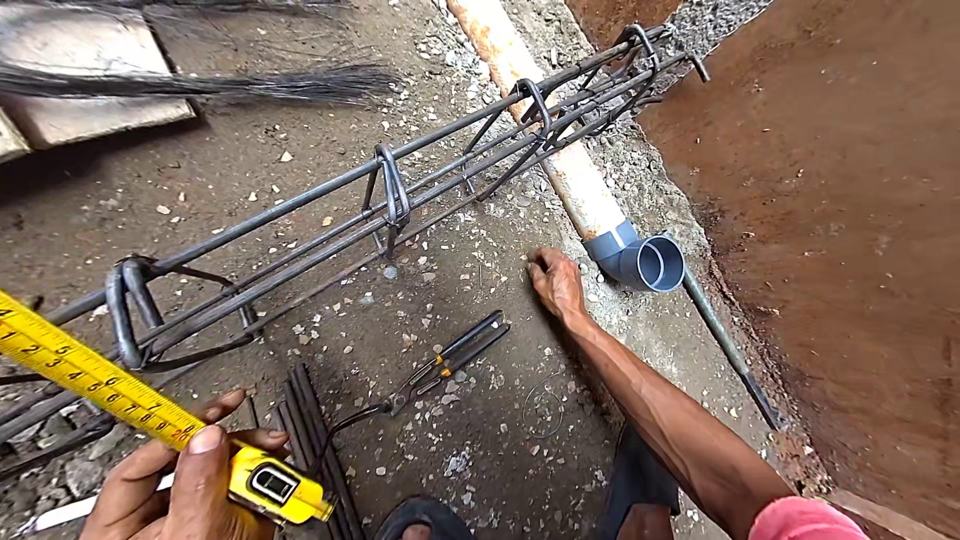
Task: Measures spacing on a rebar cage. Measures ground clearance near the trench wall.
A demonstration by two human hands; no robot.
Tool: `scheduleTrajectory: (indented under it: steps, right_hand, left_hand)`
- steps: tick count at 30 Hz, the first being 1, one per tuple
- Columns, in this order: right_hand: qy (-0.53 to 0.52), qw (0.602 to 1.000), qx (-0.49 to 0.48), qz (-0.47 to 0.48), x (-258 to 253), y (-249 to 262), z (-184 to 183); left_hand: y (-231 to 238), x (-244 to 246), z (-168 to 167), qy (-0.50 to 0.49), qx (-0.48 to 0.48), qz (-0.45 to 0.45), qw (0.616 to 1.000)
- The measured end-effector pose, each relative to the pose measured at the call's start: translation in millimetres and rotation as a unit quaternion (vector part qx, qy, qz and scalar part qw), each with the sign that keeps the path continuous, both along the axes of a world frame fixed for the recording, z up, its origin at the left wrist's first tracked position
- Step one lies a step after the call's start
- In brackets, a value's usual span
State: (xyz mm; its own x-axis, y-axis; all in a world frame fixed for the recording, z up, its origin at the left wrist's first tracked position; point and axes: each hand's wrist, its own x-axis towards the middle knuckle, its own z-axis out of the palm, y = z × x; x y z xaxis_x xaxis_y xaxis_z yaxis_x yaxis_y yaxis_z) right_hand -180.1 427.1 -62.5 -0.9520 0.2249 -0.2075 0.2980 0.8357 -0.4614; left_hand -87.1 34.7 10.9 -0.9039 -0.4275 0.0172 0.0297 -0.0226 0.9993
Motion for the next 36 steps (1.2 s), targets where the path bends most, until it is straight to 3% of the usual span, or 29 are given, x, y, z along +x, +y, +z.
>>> scheduleTrajectory:
  steps: [5,11,15,19,22,25,26,27,28,29,30,31,36]
  right_hand:
    - [0.033,0.997,0.035,-0.054,-55,34,2]
    - [-0.059,0.992,0.085,-0.071,-127,33,10]
    - [-0.087,0.987,0.096,-0.096,-137,28,9]
    - [0.039,0.991,0.087,-0.091,-111,33,1]
    - [0.107,0.990,0.010,-0.095,-63,6,26]
    - [0.141,0.979,-0.138,-0.046,-3,-55,50]
    - [0.157,0.967,-0.199,-0.030,13,-77,55]
    - [0.177,0.949,-0.260,-0.013,24,-97,59]
    - [0.200,0.928,-0.316,0.005,30,-115,62]
    - [0.218,0.907,-0.359,0.023,31,-130,65]
    - [0.232,0.892,-0.386,0.036,29,-143,69]
    - [0.243,0.885,-0.394,0.044,23,-154,74]
    - [0.276,0.892,-0.353,0.066,-17,-188,90]
  left_hand:
    - [0,1,-1,0.006,-0.005,-0.004,1.000]
    - [5,-2,6,0.003,-0.013,0.001,1.000]
    - [14,-5,22,0.008,-0.032,0.021,0.999]
    - [16,-6,23,0.010,-0.036,0.049,0.998]
    - [14,-6,16,0.017,-0.031,0.055,0.998]
    - [22,-17,26,0.039,-0.004,0.069,0.997]
    - [34,-28,55,-0.011,0.029,0.099,0.995]
    - [46,-48,105,-0.171,0.068,0.136,0.973]
    - [50,-62,127,-0.260,0.083,0.158,0.949]
    - [45,-49,103,-0.165,0.070,0.142,0.973]
    - [33,-31,54,-0.006,0.038,0.109,0.993]
    - [21,-20,25,0.042,0.014,0.081,0.996]
    - [7,-8,15,0.022,0.017,0.076,0.997]
